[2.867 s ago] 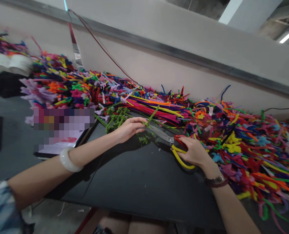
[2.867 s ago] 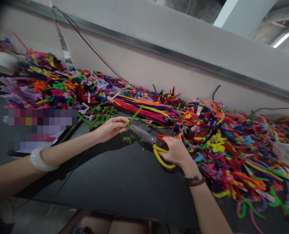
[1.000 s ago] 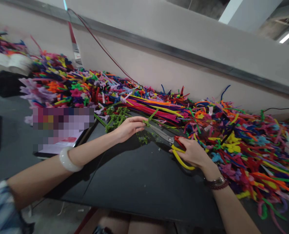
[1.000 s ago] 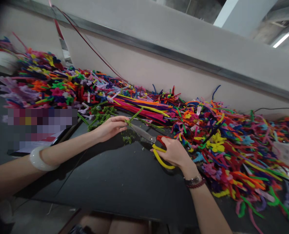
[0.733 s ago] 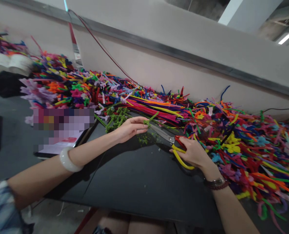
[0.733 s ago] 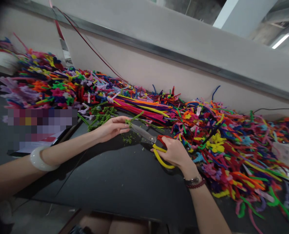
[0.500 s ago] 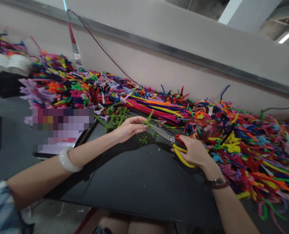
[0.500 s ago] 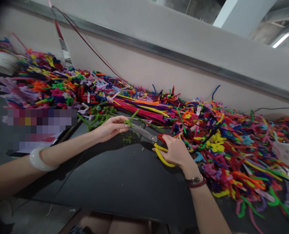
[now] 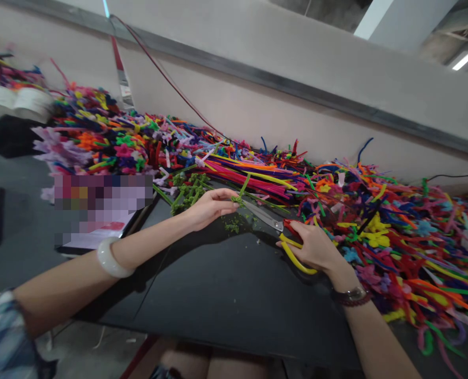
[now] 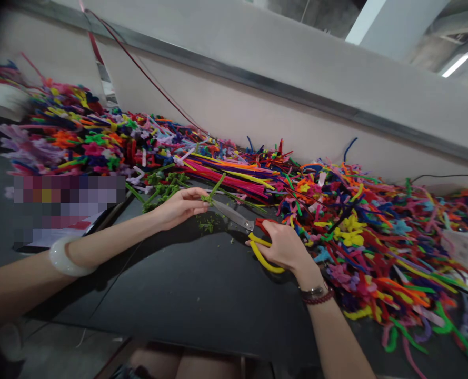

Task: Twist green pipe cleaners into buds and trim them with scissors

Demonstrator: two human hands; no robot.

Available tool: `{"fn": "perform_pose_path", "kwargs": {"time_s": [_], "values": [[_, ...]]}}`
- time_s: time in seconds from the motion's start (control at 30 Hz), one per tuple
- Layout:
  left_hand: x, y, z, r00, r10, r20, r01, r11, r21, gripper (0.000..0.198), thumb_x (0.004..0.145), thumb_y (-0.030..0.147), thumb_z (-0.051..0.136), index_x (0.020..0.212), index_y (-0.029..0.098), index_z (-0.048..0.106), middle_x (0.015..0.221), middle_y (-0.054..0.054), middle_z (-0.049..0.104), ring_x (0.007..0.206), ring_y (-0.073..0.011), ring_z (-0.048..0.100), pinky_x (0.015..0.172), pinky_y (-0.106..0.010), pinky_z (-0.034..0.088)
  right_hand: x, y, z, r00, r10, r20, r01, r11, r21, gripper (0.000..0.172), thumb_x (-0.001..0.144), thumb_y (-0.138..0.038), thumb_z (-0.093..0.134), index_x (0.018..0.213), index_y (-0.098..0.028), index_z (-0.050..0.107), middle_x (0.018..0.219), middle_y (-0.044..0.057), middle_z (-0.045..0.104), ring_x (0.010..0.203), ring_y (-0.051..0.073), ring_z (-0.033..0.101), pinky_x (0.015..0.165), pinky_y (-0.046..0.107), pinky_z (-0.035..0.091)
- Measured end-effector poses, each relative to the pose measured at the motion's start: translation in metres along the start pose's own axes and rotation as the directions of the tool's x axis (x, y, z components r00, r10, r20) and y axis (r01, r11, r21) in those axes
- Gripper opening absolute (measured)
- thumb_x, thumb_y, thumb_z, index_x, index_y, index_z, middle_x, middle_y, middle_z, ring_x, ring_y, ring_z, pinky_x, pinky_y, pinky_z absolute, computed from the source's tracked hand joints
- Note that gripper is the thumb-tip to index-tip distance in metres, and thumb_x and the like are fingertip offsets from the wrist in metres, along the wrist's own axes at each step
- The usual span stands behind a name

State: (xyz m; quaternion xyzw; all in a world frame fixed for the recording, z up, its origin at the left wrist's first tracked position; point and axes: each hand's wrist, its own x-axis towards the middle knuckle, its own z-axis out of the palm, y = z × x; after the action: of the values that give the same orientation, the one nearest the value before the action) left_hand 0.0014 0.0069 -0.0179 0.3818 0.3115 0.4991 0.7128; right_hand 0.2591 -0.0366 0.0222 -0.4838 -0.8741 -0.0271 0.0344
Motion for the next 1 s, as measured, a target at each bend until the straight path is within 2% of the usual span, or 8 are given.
{"fn": "perform_pose_path", "kwargs": {"time_s": [0.3, 0.53, 0.67, 0.77, 1.0], "values": [[-0.0006, 0.0011, 0.0011, 1.0, -0.007, -0.004, 0.007, 1.0, -0.007, 0.02, 0.054, 0.004, 0.066, 0.07, 0.015, 0.062, 0.062, 0.002, 0.062, 0.062, -0.0069, 0.058, 0.066, -0.02, 0.045, 0.0003, 0.0008, 0.0004, 1.0, -0.019, 0.004, 0.019, 0.999, 0.033, 0.034, 0.074, -0.047, 0.047, 0.087, -0.016, 0.05, 0.076, 0.006, 0.059, 0.065, 0.017, 0.054, 0.058, 0.024, 0.036], [-0.0002, -0.0002, -0.001, 1.0, 0.003, 0.0, -0.003, 1.0, -0.003, 0.02, 0.055, 0.005, 0.066, 0.071, 0.016, 0.062, 0.064, 0.002, 0.061, 0.064, -0.008, 0.058, 0.068, -0.022, 0.045, 0.0006, 0.0019, 0.002, 1.0, -0.014, -0.025, 0.013, 0.999, -0.038, 0.032, 0.075, -0.048, 0.044, 0.076, -0.017, 0.05, 0.066, 0.005, 0.058, 0.058, 0.016, 0.052, 0.053, 0.024, 0.035], [-0.0003, -0.0001, -0.0009, 1.0, 0.009, -0.004, -0.009, 1.0, 0.009, 0.02, 0.055, 0.005, 0.066, 0.071, 0.016, 0.062, 0.063, 0.002, 0.061, 0.064, -0.0078, 0.058, 0.068, -0.022, 0.044, 0.0016, 0.0053, 0.0035, 0.995, 0.016, -0.103, -0.025, 0.996, -0.086, 0.038, 0.074, -0.049, 0.045, 0.091, -0.015, 0.051, 0.083, 0.009, 0.061, 0.073, 0.02, 0.056, 0.059, 0.026, 0.038], [0.0, 0.0001, -0.0008, 1.0, 0.016, -0.01, -0.016, 1.0, -0.003, 0.019, 0.055, 0.005, 0.066, 0.069, 0.016, 0.062, 0.063, 0.002, 0.06, 0.063, -0.0073, 0.057, 0.068, -0.022, 0.043, 0.002, 0.0054, 0.0024, 0.993, 0.028, -0.114, -0.041, 0.993, -0.109, 0.046, 0.071, -0.053, 0.047, 0.099, -0.016, 0.05, 0.095, 0.01, 0.059, 0.085, 0.023, 0.054, 0.064, 0.028, 0.039], [0.0004, -0.0001, -0.0009, 1.0, 0.022, -0.02, -0.022, 1.0, -0.011, 0.018, 0.054, 0.006, 0.067, 0.069, 0.016, 0.063, 0.065, 0.002, 0.061, 0.064, -0.0069, 0.056, 0.067, -0.021, 0.043, 0.0011, 0.0036, 0.0025, 0.991, 0.008, -0.132, -0.024, 0.993, -0.116, 0.048, 0.069, -0.057, 0.047, 0.094, -0.016, 0.053, 0.087, 0.008, 0.061, 0.081, 0.021, 0.055, 0.064, 0.027, 0.04]]}}
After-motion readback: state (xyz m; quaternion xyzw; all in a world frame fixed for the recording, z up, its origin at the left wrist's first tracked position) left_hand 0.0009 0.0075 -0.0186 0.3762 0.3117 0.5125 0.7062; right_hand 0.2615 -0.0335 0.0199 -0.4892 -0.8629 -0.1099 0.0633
